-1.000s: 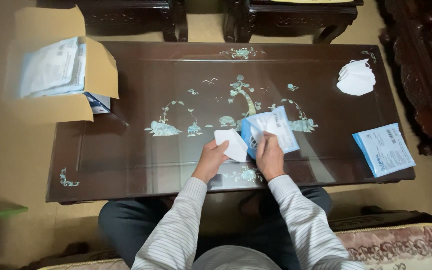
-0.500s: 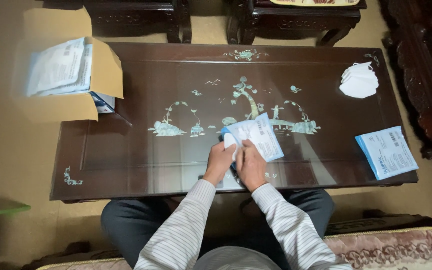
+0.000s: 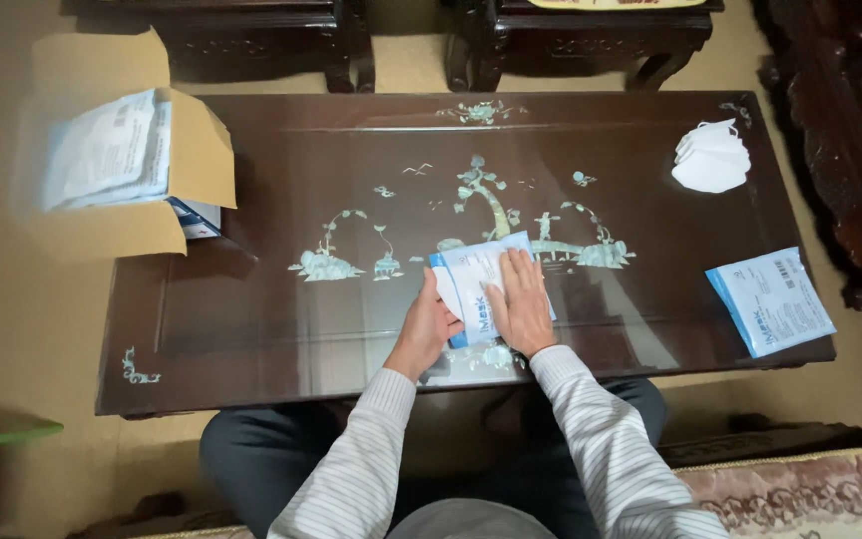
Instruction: Manually inserting individual face masks into plastic packaging sleeves.
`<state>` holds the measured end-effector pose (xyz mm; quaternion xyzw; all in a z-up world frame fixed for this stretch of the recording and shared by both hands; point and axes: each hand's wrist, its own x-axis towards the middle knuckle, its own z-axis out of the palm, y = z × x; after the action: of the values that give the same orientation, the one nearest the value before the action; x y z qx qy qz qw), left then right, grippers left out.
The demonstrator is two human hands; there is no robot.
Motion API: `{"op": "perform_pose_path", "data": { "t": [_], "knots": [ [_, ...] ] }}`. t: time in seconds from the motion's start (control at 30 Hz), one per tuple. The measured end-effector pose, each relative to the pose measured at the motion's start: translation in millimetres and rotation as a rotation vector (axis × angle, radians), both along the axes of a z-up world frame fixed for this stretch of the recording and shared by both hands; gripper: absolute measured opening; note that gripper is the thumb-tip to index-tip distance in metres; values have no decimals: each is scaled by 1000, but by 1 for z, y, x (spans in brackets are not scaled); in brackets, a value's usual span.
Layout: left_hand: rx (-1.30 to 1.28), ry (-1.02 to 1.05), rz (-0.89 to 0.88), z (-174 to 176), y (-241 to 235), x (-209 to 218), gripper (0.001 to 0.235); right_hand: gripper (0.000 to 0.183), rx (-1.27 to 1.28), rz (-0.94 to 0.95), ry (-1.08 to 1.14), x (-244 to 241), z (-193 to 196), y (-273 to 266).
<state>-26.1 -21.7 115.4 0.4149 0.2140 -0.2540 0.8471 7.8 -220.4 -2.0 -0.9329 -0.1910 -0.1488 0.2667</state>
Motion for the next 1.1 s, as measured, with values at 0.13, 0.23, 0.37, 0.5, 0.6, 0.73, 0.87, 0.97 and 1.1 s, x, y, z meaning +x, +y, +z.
{"op": "perform_pose_path", "data": {
  "t": [0.13,0.23,0.37,0.5,0.6,0.73,0.87,0.97,1.1],
  "knots": [
    [-19,-11,-50,14,-10,4,89,58,1,3,14,-1,-4,-2],
    [-37,-12,-61,22,-18,14,85,59,28,2,10,0,-4,-2],
    [-5,-28,-85,14,-25,23,78,62,-6,8,-1,-1,-5,-2],
    [57,2,-74,-7,-29,26,68,61,-12,1,-8,-2,-6,-2],
    [110,-2,-37,-27,-31,30,62,60,-10,0,-9,-2,-6,-2],
    [157,-1,-30,-74,-32,35,54,59,-22,3,-23,-2,-6,-1],
    [262,25,-61,-82,-36,36,55,57,-75,11,-43,-4,0,0],
    [382,32,-104,-29,-44,29,62,56,-91,16,-40,-3,-2,0],
    [457,40,-139,-21,-49,23,73,56,-119,12,-26,-3,-7,-2]
  ]
}}
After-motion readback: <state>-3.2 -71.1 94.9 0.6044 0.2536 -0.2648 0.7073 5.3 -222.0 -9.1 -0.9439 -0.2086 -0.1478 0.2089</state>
